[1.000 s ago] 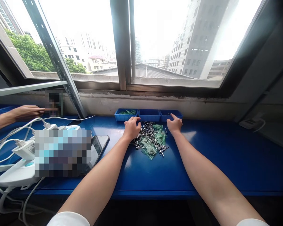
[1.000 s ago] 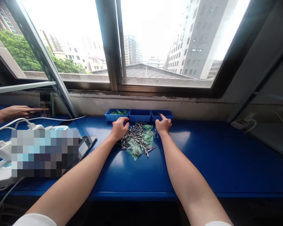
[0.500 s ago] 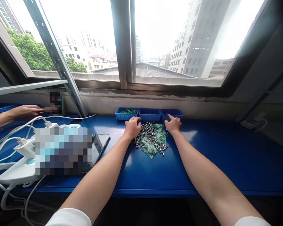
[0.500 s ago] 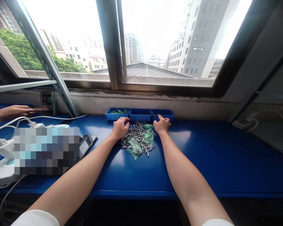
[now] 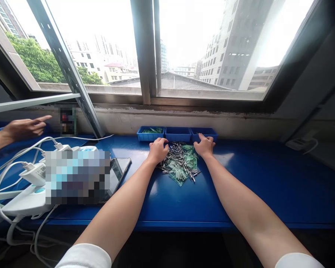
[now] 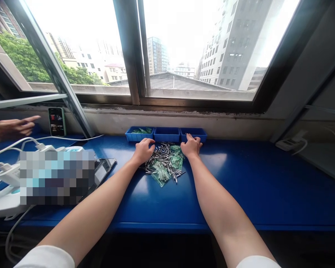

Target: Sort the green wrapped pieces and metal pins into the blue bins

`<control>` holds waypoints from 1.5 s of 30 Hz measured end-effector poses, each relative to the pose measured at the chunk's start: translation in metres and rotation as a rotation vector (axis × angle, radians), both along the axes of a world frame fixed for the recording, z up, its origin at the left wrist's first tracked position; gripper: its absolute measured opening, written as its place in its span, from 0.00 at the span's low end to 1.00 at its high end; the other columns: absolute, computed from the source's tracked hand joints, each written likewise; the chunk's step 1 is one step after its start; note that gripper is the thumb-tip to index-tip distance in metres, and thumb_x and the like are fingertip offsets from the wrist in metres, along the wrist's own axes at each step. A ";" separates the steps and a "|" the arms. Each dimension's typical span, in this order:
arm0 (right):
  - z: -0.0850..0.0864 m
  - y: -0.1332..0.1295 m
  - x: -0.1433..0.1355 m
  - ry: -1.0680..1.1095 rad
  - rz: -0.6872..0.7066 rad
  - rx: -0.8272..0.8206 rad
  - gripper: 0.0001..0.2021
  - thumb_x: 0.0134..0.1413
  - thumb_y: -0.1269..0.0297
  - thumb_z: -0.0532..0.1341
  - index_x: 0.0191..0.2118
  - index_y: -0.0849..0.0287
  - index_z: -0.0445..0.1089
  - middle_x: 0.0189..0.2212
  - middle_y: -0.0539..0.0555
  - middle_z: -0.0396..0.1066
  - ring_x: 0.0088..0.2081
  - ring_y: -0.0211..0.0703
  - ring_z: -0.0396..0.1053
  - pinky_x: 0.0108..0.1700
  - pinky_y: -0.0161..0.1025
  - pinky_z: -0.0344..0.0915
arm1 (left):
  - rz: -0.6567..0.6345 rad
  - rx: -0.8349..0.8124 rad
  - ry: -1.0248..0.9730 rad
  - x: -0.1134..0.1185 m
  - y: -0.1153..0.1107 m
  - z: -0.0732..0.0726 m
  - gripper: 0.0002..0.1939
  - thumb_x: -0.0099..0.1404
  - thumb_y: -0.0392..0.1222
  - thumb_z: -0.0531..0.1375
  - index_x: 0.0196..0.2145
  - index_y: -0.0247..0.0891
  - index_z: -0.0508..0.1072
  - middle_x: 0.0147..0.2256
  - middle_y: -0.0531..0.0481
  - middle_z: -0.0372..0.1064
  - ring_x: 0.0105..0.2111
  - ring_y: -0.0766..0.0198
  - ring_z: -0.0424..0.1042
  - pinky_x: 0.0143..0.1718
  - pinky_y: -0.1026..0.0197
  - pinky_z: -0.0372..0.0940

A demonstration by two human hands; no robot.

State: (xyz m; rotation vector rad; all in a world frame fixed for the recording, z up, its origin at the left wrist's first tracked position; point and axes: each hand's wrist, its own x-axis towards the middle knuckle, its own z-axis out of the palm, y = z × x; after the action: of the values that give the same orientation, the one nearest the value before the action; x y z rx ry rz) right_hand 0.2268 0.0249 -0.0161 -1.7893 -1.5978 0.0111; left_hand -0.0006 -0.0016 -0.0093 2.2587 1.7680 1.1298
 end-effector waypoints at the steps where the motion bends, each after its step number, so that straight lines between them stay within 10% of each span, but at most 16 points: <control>1: 0.000 0.000 0.000 -0.003 0.002 -0.001 0.29 0.47 0.64 0.54 0.58 0.60 0.63 0.57 0.57 0.63 0.52 0.57 0.55 0.51 0.53 0.53 | 0.000 0.004 -0.001 0.000 0.000 0.000 0.11 0.62 0.39 0.52 0.40 0.40 0.71 0.44 0.45 0.70 0.47 0.53 0.68 0.49 0.49 0.57; 19: 0.033 0.018 -0.036 -0.181 0.223 -0.092 0.29 0.48 0.65 0.56 0.60 0.54 0.60 0.59 0.50 0.60 0.54 0.54 0.53 0.53 0.51 0.53 | -0.006 -0.008 0.018 0.001 -0.001 -0.001 0.11 0.61 0.41 0.53 0.40 0.40 0.71 0.44 0.45 0.69 0.47 0.53 0.67 0.49 0.50 0.57; 24: 0.031 0.015 -0.040 -0.112 0.199 -0.071 0.25 0.49 0.62 0.56 0.56 0.52 0.65 0.59 0.50 0.61 0.56 0.54 0.52 0.54 0.50 0.53 | -0.011 -0.047 0.067 0.002 -0.001 -0.002 0.11 0.62 0.42 0.53 0.40 0.40 0.71 0.44 0.46 0.69 0.47 0.54 0.67 0.49 0.50 0.57; 32: 0.017 -0.014 -0.044 -0.121 0.425 -0.149 0.08 0.46 0.63 0.58 0.29 0.58 0.75 0.30 0.53 0.75 0.35 0.43 0.69 0.39 0.35 0.61 | -0.036 -0.092 0.111 0.002 -0.001 -0.002 0.11 0.61 0.42 0.53 0.39 0.40 0.73 0.44 0.46 0.69 0.48 0.53 0.67 0.49 0.49 0.58; 45: 0.016 -0.024 -0.056 -0.348 0.381 -0.283 0.13 0.55 0.63 0.55 0.33 0.62 0.75 0.37 0.64 0.74 0.42 0.54 0.70 0.37 0.40 0.61 | -0.070 -0.081 0.124 0.006 0.000 -0.004 0.12 0.61 0.42 0.53 0.38 0.41 0.73 0.44 0.47 0.70 0.48 0.54 0.67 0.50 0.50 0.57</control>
State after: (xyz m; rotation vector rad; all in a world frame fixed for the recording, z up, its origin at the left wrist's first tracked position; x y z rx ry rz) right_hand 0.1712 0.0009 -0.0004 -1.7306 -2.2673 0.1144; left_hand 0.0059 -0.0016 -0.0132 2.3700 1.7266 0.9079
